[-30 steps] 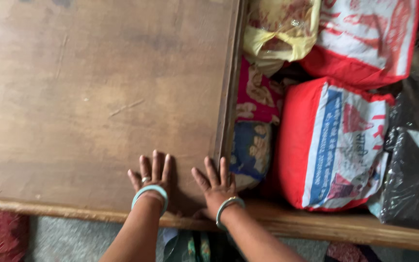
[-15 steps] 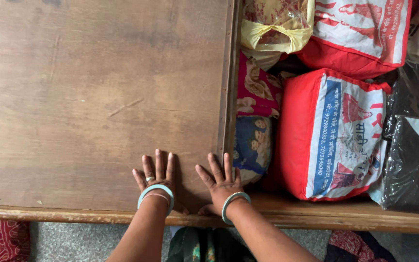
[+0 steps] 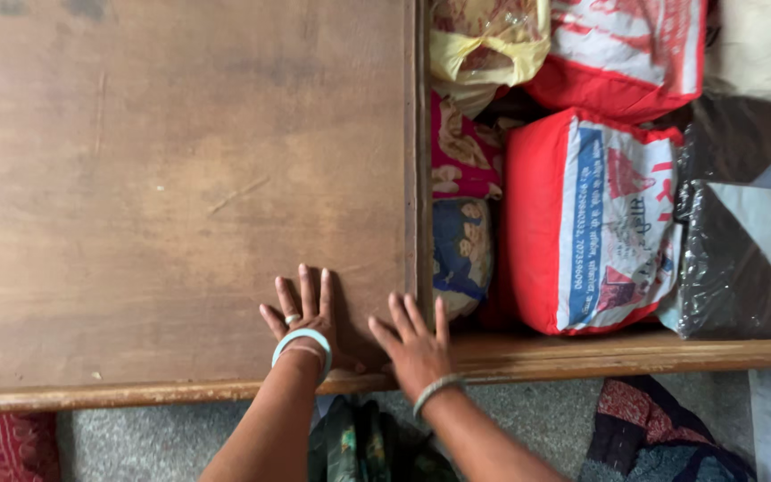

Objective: The person assembles a wooden board by attaching a thin wooden strip to its edge, then positions and secures the board onto a wooden frame. The person also adjusts a white sack on the frame to fit the board.

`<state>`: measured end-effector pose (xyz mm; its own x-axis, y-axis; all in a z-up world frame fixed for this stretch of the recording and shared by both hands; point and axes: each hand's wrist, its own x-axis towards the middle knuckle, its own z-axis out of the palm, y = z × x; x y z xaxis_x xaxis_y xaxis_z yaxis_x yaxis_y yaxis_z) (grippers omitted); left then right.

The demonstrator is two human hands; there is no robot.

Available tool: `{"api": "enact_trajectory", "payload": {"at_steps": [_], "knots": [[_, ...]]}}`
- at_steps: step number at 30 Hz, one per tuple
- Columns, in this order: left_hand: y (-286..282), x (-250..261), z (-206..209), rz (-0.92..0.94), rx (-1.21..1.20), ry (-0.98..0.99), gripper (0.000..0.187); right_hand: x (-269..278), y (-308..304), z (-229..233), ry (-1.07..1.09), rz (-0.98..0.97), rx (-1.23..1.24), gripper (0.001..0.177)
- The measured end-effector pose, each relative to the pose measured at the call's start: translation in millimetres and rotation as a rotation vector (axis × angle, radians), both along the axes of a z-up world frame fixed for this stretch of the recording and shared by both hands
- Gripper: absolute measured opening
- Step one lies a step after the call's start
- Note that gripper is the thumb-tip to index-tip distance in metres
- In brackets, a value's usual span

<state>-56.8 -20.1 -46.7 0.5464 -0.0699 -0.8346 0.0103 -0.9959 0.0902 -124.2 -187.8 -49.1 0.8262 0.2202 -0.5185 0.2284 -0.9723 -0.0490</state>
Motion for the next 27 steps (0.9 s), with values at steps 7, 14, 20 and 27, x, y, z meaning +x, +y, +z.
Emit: {"api": "enact_trajectory", "payload": {"at_steps": [7, 14, 20, 27], "knots": [[26, 20, -26, -0.081, -0.104, 0.114, 0.150, -11, -5, -7, 0.150, -0.054, 0.068, 0.048], [75, -2, -30, 0.045, -0.119, -0.036, 0.109, -24, -20, 3, 0.070, 0.027, 0.083, 0.058], [77, -23, -59, -0.197, -0.083, -0.060, 0.078, -40, -19, 13, 0.255, -0.144, 0.059, 0.066], [84, -23, -60, -0.168, -0.115, -0.085, 0.072, -9, 15, 49, 0.421, -0.130, -0.142, 0.069]]}}
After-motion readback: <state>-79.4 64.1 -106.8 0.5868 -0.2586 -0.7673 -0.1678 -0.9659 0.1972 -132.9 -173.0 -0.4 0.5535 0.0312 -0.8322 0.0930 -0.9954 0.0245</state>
